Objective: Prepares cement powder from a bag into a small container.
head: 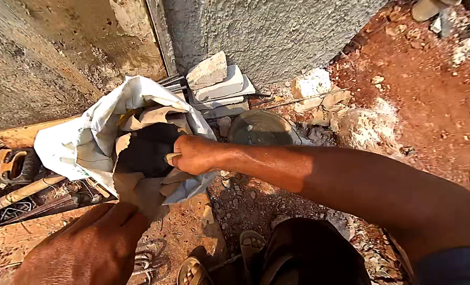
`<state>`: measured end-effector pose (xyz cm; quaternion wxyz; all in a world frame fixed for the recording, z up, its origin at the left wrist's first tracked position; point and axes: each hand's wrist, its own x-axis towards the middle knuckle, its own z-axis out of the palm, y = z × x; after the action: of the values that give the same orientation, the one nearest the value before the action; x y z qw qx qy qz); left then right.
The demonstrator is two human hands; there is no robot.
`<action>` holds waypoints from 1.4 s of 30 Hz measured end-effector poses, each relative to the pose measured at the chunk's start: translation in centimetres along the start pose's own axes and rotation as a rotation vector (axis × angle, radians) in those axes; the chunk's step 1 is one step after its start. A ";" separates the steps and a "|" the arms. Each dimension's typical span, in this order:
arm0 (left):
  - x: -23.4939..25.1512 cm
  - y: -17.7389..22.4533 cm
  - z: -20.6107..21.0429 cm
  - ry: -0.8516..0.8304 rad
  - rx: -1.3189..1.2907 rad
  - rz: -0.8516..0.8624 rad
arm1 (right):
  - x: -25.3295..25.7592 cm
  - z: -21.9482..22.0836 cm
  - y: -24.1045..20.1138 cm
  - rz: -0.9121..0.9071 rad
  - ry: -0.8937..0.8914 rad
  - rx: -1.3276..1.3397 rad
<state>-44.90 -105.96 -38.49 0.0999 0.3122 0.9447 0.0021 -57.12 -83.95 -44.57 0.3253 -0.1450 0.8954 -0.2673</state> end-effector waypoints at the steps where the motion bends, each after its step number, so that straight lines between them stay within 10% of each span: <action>1: 0.0 0.1 0.0 0.006 0.007 -0.011 | 0.0 -0.1 0.3 -0.010 0.016 0.014; 42: 3.1 4.9 2.7 -0.143 0.228 -0.142 | -10.3 -5.6 2.9 0.002 0.024 0.146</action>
<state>-43.89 -100.33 -41.37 0.1306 0.2532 0.9491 -0.1344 -53.35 -74.98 -37.42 0.3243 -0.1167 0.8776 -0.3333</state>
